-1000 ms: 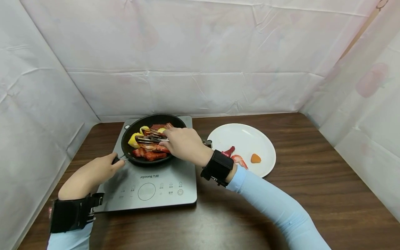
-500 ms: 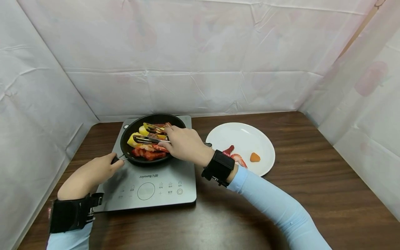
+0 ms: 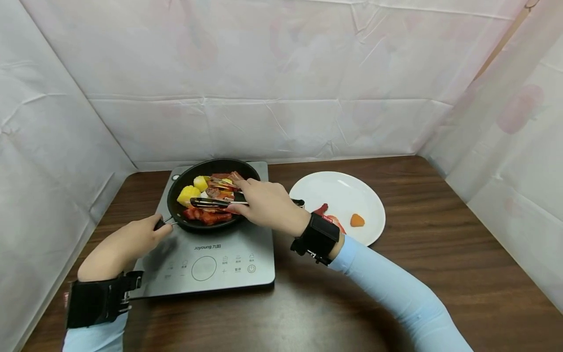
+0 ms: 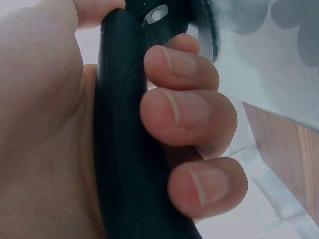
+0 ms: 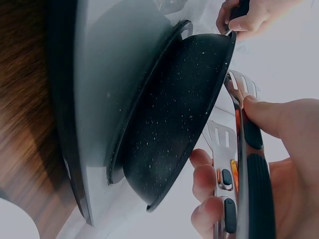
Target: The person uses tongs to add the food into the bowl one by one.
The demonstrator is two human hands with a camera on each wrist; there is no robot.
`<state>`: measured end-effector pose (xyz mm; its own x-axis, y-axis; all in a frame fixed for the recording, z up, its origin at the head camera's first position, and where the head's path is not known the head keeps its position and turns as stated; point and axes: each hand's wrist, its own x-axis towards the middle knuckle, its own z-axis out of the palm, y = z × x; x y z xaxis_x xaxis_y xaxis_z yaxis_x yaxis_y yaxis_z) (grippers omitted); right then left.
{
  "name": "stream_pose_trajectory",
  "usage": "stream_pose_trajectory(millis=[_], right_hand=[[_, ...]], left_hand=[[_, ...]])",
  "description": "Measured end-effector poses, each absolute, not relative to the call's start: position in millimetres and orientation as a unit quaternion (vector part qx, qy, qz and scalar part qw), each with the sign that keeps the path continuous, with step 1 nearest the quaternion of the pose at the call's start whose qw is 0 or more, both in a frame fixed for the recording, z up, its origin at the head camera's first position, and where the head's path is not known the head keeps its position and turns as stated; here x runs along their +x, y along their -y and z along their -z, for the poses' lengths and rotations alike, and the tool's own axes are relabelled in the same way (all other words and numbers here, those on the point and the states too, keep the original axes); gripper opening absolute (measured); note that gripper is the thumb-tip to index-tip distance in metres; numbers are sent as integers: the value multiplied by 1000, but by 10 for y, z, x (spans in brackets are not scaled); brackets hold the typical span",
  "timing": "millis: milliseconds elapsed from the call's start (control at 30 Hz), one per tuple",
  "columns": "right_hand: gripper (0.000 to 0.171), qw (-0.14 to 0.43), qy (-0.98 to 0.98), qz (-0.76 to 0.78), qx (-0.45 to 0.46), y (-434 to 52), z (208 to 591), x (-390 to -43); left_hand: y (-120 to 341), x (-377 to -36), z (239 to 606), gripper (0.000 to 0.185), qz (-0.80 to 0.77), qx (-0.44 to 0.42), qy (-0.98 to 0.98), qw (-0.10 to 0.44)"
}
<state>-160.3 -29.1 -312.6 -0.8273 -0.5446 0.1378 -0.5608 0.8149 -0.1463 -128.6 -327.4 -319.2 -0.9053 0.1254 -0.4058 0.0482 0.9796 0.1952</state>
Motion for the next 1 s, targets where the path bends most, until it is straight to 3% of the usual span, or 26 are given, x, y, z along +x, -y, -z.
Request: stream_pose_trajectory(millis=[1000], right_hand=[[53,60,967,-130,212,-693,3139,-1433]], left_hand=[[3321,-1286,3203,83,-87,33,-969,229]])
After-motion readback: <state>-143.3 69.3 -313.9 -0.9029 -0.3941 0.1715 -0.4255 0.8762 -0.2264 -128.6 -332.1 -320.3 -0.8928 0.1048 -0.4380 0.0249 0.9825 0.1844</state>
